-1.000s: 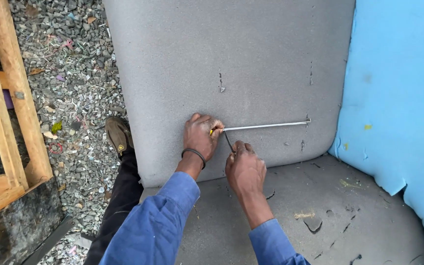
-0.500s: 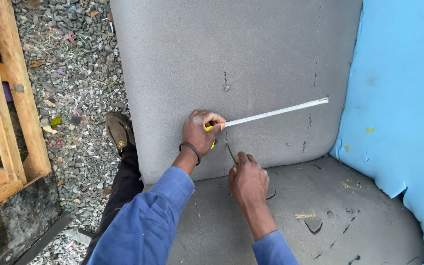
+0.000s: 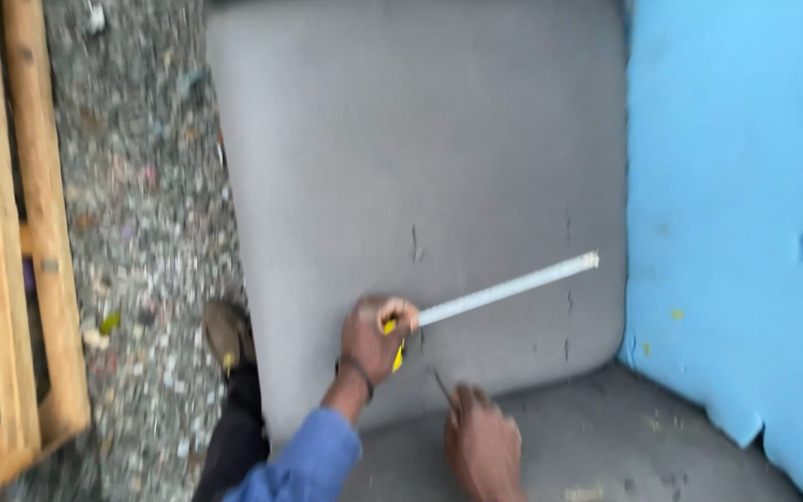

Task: Measuring and marking foam padding for furniture reupholstery using a tape measure and a scribe tool.

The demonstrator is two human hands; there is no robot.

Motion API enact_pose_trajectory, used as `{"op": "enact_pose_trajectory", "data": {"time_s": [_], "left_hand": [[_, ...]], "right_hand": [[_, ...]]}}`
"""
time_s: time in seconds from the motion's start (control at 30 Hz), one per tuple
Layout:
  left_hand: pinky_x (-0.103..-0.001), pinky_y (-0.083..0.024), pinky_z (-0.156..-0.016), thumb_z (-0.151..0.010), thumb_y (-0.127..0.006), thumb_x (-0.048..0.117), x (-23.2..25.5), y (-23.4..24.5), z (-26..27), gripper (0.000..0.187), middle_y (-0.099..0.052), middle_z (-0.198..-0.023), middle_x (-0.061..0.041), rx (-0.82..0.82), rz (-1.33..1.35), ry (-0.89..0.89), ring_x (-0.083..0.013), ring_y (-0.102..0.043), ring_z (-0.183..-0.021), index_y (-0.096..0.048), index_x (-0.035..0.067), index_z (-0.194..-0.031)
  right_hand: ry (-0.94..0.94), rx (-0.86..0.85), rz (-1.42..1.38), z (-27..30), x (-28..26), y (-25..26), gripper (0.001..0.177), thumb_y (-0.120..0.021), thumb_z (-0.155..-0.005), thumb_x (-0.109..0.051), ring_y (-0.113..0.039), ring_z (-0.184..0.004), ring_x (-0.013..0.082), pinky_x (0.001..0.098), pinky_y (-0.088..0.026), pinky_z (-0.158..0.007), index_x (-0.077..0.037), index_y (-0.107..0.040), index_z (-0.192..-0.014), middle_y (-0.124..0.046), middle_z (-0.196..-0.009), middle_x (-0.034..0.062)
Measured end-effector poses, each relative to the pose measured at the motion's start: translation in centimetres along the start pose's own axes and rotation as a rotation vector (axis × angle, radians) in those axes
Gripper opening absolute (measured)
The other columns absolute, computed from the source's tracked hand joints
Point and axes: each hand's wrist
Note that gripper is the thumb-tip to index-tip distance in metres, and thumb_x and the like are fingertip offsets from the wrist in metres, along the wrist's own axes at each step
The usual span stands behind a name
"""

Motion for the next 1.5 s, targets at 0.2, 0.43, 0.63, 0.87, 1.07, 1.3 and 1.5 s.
{"op": "enact_pose_trajectory", "data": {"time_s": [0.2,0.43,0.63,0.87,1.07,1.3,1.5], "left_hand": [[-0.04,-0.06,-0.093,-0.096,-0.093,0.039,-2.2,1.4,-4.5,0.01,-0.096,-0.101,0.013,0.011,-0.191,0.183,-0.0199,-0.077,-0.11,-0.097,0.03,-0.098],[-0.055,-0.057,-0.093,-0.101,-0.089,0.027,-1.4,7.8,-23.1,0.01,-0.091,-0.104,0.004,0.05,-0.546,-0.124,-0.032,-0.074,-0.113,-0.096,0.034,-0.102],[-0.054,-0.058,-0.09,-0.107,-0.093,0.022,0.7,8.7,-31.6,0.007,-0.09,-0.107,0.002,0.022,-0.651,-0.131,-0.0323,-0.071,-0.119,-0.097,0.028,-0.107],[-0.051,-0.056,-0.091,-0.107,-0.094,0.027,1.0,8.5,-34.1,0.006,-0.088,-0.104,0.008,-0.003,-0.658,-0.19,-0.0284,-0.07,-0.115,-0.096,0.032,-0.107],[-0.048,-0.056,-0.094,-0.105,-0.095,0.027,0.6,8.1,-34.3,0.007,-0.09,-0.106,0.01,0.017,-0.658,-0.178,-0.0262,-0.071,-0.114,-0.097,0.033,-0.107],[-0.05,-0.057,-0.092,-0.105,-0.093,0.033,-0.4,7.7,-35.0,0.005,-0.092,-0.105,0.009,0.032,-0.668,-0.173,-0.0279,-0.074,-0.114,-0.097,0.033,-0.106],[-0.059,-0.05,-0.099,-0.1,-0.086,0.047,-1.3,7.8,-35.7,0.01,-0.091,-0.109,0.013,0.03,-0.715,-0.179,-0.0304,-0.075,-0.12,-0.094,0.043,-0.103]], "right_hand": [[-0.286,-0.172,-0.046,-3.6,6.2,-3.3,0.022,-0.051,-0.122,-0.057,-0.08,-0.104,0.0143,0.0369,-0.05,-0.094,-0.047,-0.07,-0.128,-0.073,-0.13,-0.0197],[-0.339,-0.092,-0.023,-5.4,2.3,2.7,0.017,-0.051,-0.125,-0.056,-0.078,-0.095,0.0163,0.038,-0.058,-0.089,-0.053,-0.067,-0.132,-0.076,-0.124,-0.0206],[-0.327,-0.154,-0.105,-6.5,1.0,3.0,0.019,-0.053,-0.125,-0.055,-0.08,-0.101,0.0143,0.0365,-0.059,-0.093,-0.049,-0.064,-0.139,-0.08,-0.123,-0.0201],[-0.311,-0.047,-0.061,-7.3,3.0,-2.1,0.009,-0.058,-0.122,-0.058,-0.073,-0.085,0.0078,0.0309,-0.057,-0.083,-0.051,-0.063,-0.121,-0.074,-0.109,-0.025],[-0.306,-0.171,-0.113,-7.9,3.2,-0.4,0.021,-0.059,-0.121,-0.05,-0.085,-0.114,0.0195,0.0467,-0.062,-0.1,-0.051,-0.065,-0.141,-0.08,-0.136,-0.0213],[-0.234,0.005,-0.233,-8.1,0.5,5.3,0.022,-0.057,-0.121,-0.059,-0.082,-0.09,0.0177,0.0443,-0.062,-0.087,-0.047,-0.071,-0.132,-0.069,-0.121,-0.0154],[0.111,0.337,-0.318,-15.2,-7.4,14.5,0.031,-0.058,-0.127,-0.049,-0.073,-0.08,0.0266,0.0505,-0.057,-0.066,-0.022,-0.073,-0.128,-0.074,-0.102,0.0029]]}}
Point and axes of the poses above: each hand's wrist, its own z-axis away from the middle knuckle, its own y-axis out of the back of the hand, x = y × z
